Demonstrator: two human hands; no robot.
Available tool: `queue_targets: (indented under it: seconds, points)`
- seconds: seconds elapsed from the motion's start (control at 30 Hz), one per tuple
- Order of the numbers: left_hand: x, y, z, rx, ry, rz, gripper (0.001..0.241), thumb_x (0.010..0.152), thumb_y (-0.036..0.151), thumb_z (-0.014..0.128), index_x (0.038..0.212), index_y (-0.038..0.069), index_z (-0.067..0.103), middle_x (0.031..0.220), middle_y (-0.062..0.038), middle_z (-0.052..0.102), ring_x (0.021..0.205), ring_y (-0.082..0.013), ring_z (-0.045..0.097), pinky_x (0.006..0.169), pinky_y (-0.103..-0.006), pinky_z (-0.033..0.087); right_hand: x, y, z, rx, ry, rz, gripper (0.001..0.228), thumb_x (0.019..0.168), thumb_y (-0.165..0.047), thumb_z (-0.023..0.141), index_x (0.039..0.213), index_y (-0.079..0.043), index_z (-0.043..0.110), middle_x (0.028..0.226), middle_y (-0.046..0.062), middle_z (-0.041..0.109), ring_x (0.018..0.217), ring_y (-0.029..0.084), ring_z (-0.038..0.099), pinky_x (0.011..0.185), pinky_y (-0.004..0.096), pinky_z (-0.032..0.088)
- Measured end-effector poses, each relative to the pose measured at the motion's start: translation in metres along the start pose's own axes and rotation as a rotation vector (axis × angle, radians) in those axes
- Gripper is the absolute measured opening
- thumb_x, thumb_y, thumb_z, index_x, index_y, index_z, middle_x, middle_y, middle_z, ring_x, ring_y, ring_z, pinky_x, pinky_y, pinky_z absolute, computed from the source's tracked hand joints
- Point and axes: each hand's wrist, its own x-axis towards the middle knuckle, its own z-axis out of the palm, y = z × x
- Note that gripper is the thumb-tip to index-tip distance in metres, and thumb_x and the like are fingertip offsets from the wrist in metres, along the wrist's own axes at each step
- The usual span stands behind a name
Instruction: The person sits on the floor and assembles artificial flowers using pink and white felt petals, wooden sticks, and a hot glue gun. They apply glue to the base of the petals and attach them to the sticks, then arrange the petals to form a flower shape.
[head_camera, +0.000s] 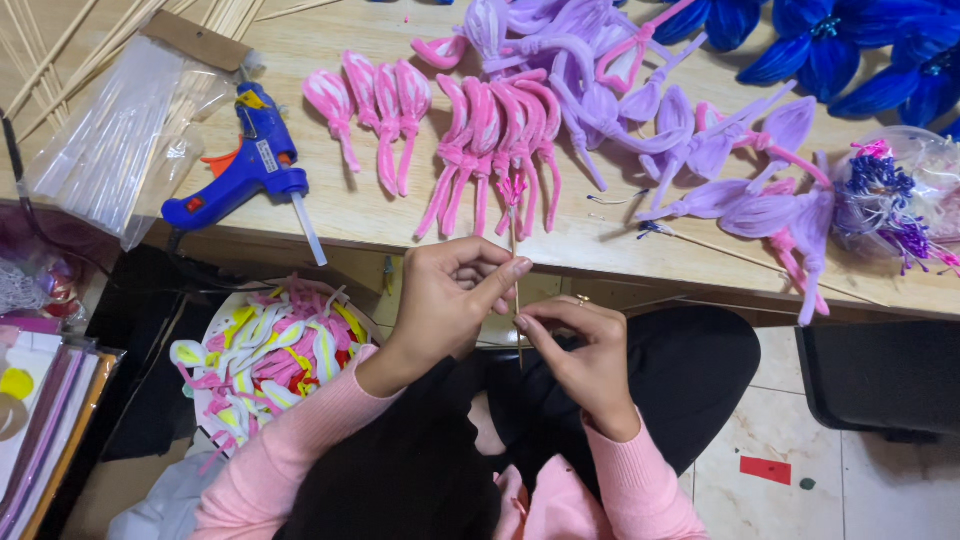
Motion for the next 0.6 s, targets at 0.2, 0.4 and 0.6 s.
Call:
queue_targets:
  seconds: [0.2, 0.4, 0.6]
  points:
    - [0.002, -0.002, -0.011, 0.051, -0.02, -0.021, 0.019, 0.089, 0.015, 0.078, 0.095, -0.003, 0.075, 0.065, -0.017, 0.073, 0.053, -0.0149, 0.071, 0.051, -0.0229, 0.059, 0.003, 0.006, 0.005, 0.034, -0.023, 0.034, 0.005, 0.08, -0.003, 0.083, 0.081, -0.008, 0.081, 0.068, 0.008, 0.077, 0.06, 0.019, 0.073, 0.061, 0.028, 0.059]
    - [0.009, 0.057, -0.054, 0.357, 0.078, 0.244, 0.016, 0.09, 0.002, 0.074, 0.106, 0.002, 0.077, 0.074, -0.013, 0.076, 0.061, -0.0181, 0.076, 0.055, -0.0252, 0.061, 0.038, -0.017, -0.041, -0.276, 0.154, -0.048, 0.009, 0.085, -0.001, 0.086, 0.089, -0.007, 0.081, 0.071, 0.008, 0.074, 0.066, 0.019, 0.072, 0.066, 0.028, 0.054]
    - [0.035, 0.058, -0.106, 0.911, 0.353, 0.625, 0.003, 0.092, -0.004, 0.075, 0.093, -0.001, 0.077, 0.086, -0.014, 0.074, 0.072, -0.0243, 0.066, 0.069, -0.0371, 0.051, 0.077, -0.009, -0.063, -0.612, 0.112, -0.115, 0.008, 0.102, 0.0, 0.077, 0.095, 0.002, 0.077, 0.081, 0.009, 0.074, 0.072, 0.014, 0.068, 0.071, 0.027, 0.054]
